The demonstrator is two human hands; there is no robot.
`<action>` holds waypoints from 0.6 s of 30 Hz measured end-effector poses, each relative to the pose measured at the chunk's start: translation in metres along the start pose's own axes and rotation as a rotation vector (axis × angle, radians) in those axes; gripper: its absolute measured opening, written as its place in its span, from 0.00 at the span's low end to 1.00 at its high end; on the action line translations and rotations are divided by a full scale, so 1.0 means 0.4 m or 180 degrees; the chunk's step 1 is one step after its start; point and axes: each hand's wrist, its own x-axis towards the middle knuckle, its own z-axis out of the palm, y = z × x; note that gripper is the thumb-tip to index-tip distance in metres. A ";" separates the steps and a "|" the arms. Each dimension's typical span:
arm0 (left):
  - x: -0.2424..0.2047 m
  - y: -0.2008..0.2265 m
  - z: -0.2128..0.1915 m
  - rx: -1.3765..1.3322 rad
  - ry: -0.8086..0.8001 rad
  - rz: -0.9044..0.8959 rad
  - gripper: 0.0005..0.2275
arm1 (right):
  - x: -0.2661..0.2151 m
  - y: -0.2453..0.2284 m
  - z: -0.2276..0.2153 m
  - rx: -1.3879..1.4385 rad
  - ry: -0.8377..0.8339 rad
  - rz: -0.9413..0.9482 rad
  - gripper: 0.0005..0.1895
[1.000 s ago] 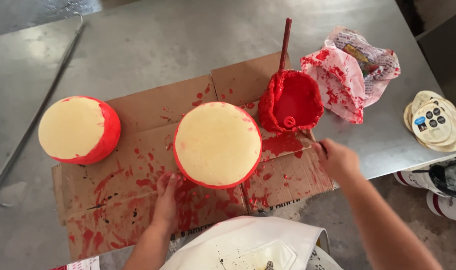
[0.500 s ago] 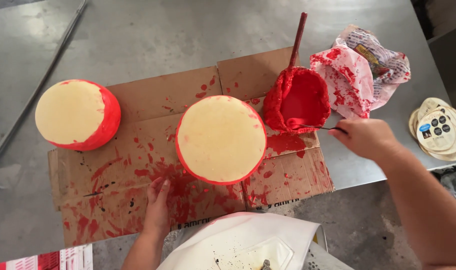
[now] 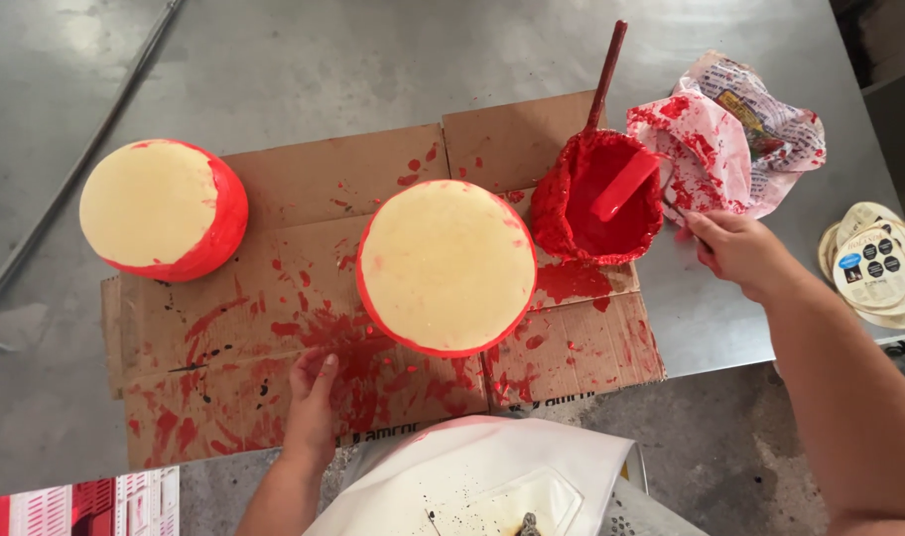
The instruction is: Applying red wax to cheese wheels using a brush and then applying product labels
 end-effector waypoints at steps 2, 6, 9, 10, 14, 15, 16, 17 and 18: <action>-0.011 0.005 0.000 0.0016 0.0019 -0.0024 0.19 | -0.029 -0.023 0.000 0.0262 -0.0005 0.0071 0.18; -0.042 0.033 0.013 0.0033 0.0017 -0.0229 0.20 | -0.003 0.022 -0.034 0.1246 -0.0363 0.0179 0.09; -0.052 0.046 0.018 0.0226 0.0081 -0.0268 0.22 | -0.009 0.025 -0.049 0.1453 -0.0713 0.0045 0.02; -0.047 0.039 0.014 0.0220 0.0081 -0.0267 0.22 | -0.011 0.030 -0.046 0.1449 -0.0713 0.0041 0.02; -0.025 0.009 -0.002 0.0017 0.0002 -0.0060 0.20 | -0.024 0.045 -0.035 0.1762 -0.0755 0.0264 0.02; -0.018 -0.001 -0.007 -0.0007 -0.0007 0.0020 0.20 | -0.029 0.049 -0.032 0.1739 -0.0793 0.0273 0.06; -0.014 -0.009 -0.012 -0.0012 -0.0007 0.0017 0.20 | -0.050 0.035 -0.021 0.1733 -0.0793 0.0273 0.06; -0.009 -0.018 -0.016 -0.0015 0.0001 0.0003 0.21 | -0.070 0.021 -0.010 0.1627 -0.0879 0.0365 0.11; -0.006 -0.029 -0.021 -0.0025 0.0012 -0.0012 0.22 | -0.090 0.006 0.001 0.1515 -0.0967 0.0455 0.15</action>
